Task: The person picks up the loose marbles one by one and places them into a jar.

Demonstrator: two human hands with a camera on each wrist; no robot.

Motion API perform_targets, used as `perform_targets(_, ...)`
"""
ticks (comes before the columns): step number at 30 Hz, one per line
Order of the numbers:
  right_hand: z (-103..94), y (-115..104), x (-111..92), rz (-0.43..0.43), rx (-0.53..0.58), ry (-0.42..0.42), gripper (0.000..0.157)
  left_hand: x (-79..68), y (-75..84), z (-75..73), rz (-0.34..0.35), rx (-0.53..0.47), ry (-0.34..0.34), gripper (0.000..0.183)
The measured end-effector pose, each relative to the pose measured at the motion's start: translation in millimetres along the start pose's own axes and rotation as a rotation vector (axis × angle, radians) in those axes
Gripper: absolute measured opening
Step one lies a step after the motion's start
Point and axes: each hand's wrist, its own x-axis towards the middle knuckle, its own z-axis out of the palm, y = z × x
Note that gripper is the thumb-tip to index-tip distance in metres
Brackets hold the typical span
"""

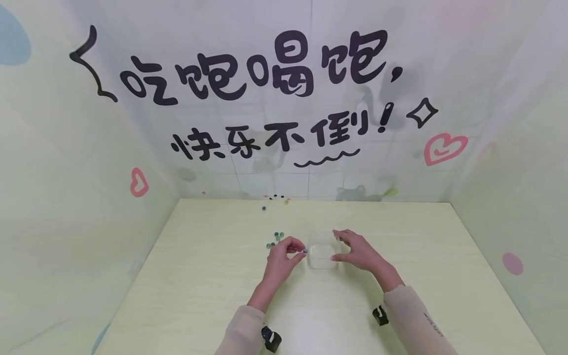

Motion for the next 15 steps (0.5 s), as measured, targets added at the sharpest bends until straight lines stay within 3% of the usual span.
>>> perform_targets(15,0.7,-0.4,0.1,-0.001,-0.003,0.006,0.073,3.6,4.4,6.9,0.009,-0.013,-0.031,0.015)
